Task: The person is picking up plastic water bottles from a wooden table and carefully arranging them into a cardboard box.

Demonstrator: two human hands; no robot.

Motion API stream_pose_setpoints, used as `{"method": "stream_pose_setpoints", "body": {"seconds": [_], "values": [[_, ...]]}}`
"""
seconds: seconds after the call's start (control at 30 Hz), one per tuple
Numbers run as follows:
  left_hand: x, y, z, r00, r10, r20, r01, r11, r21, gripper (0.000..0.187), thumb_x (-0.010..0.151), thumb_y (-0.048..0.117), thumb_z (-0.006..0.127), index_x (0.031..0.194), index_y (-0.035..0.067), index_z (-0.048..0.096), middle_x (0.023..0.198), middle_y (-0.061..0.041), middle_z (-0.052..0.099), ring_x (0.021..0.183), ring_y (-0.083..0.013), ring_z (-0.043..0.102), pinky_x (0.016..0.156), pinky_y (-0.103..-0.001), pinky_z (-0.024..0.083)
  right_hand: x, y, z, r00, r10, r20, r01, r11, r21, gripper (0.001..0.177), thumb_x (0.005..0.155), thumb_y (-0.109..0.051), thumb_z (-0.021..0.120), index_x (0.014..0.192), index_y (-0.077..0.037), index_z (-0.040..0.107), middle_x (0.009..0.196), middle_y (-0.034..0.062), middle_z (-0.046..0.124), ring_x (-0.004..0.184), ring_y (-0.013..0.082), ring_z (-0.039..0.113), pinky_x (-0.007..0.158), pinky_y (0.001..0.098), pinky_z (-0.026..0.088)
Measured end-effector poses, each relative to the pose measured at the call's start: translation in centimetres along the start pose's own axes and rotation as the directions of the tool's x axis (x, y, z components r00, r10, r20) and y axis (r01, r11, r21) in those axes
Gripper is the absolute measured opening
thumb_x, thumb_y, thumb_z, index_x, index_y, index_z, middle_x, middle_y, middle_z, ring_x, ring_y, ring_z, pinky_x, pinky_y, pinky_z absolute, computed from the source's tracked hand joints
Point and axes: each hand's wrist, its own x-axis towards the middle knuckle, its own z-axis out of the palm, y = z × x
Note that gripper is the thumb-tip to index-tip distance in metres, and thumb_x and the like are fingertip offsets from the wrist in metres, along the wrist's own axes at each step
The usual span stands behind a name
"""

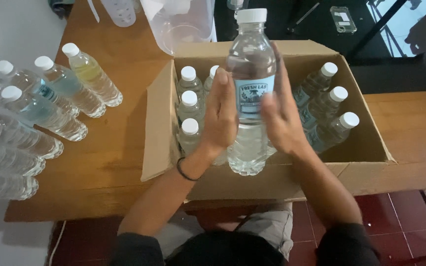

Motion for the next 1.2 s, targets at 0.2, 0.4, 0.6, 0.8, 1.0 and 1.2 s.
{"method": "stream_pose_setpoints", "body": {"seconds": [0.2, 0.4, 0.6, 0.8, 1.0, 1.2], "values": [[1.0, 0.4, -0.7, 1.000, 0.009, 0.020, -0.009, 1.000, -0.019, 0.056, 0.124, 0.056, 0.034, 0.129, 0.013, 0.069, 0.113, -0.003, 0.075, 0.100, -0.0118, 0.072, 0.088, -0.028, 0.064, 0.5, -0.5, -0.5, 0.997, 0.033, 0.071, -0.031, 0.999, -0.032, 0.081, 0.130, -0.056, 0.043, 0.187, -0.016, 0.002, 0.196, 0.0236, 0.030, 0.181, 0.0356, 0.043, 0.152, 0.0493, 0.037], [1.6, 1.7, -1.1, 0.997, 0.067, -0.033, -0.070, 0.992, -0.102, 0.068, 0.126, 0.061, 0.028, 0.154, 0.009, 0.063, 0.150, -0.013, 0.073, 0.145, -0.0249, 0.070, 0.129, -0.042, 0.058, -2.1, -3.1, 0.9, 0.988, 0.053, 0.148, -0.045, 0.997, -0.057, 0.102, 0.123, -0.054, 0.050, 0.183, -0.004, -0.015, 0.198, 0.0231, -0.018, 0.189, 0.0374, -0.009, 0.159, 0.0595, 0.004], [2.3, 3.1, -2.6, 1.000, -0.005, -0.005, 0.005, 0.999, 0.047, 0.108, 0.088, 0.093, 0.070, 0.155, 0.009, 0.057, 0.137, -0.009, 0.080, 0.128, -0.0240, 0.080, 0.116, -0.042, 0.065, -4.2, -3.2, 3.1, 0.983, 0.182, 0.029, -0.169, 0.953, -0.252, 0.117, 0.102, -0.047, 0.079, 0.181, 0.001, 0.007, 0.190, 0.0303, 0.026, 0.175, 0.0435, 0.036, 0.143, 0.0573, 0.034], [2.4, 1.1, -3.3, 0.996, -0.091, 0.004, 0.089, 0.955, -0.283, 0.092, 0.087, 0.064, 0.094, 0.149, 0.005, 0.063, 0.123, -0.007, 0.079, 0.106, -0.0200, 0.078, 0.087, -0.037, 0.068, -3.2, -3.3, 2.1, 0.961, 0.235, 0.148, -0.237, 0.971, 0.000, 0.103, 0.089, -0.047, 0.089, 0.165, 0.003, 0.041, 0.155, 0.0248, 0.069, 0.140, 0.0350, 0.075, 0.121, 0.0469, 0.063], [1.0, -5.5, -5.4, 0.984, 0.167, 0.058, -0.155, 0.973, -0.172, 0.061, 0.117, 0.064, 0.071, 0.151, 0.013, 0.064, 0.117, 0.002, 0.071, 0.108, -0.0035, 0.062, 0.112, -0.034, 0.048, -3.3, -2.8, 1.5, 0.943, 0.203, 0.265, -0.261, 0.943, 0.207, 0.112, 0.063, -0.017, 0.110, 0.159, 0.006, 0.057, 0.141, 0.0285, 0.078, 0.128, 0.0340, 0.077, 0.110, 0.0574, 0.067], [3.8, -23.2, -11.0, 0.726, 0.556, 0.404, -0.662, 0.724, 0.193, 0.060, 0.131, 0.018, 0.050, 0.188, 0.009, 0.034, 0.194, -0.014, 0.030, 0.177, -0.0260, 0.029, 0.146, -0.043, 0.024, -4.9, -2.4, 2.3, 0.964, 0.211, 0.163, -0.245, 0.943, 0.224, 0.122, 0.063, -0.029, 0.106, 0.165, 0.008, 0.049, 0.140, 0.0315, 0.073, 0.129, 0.0473, 0.077, 0.111, 0.0689, 0.065]]}}
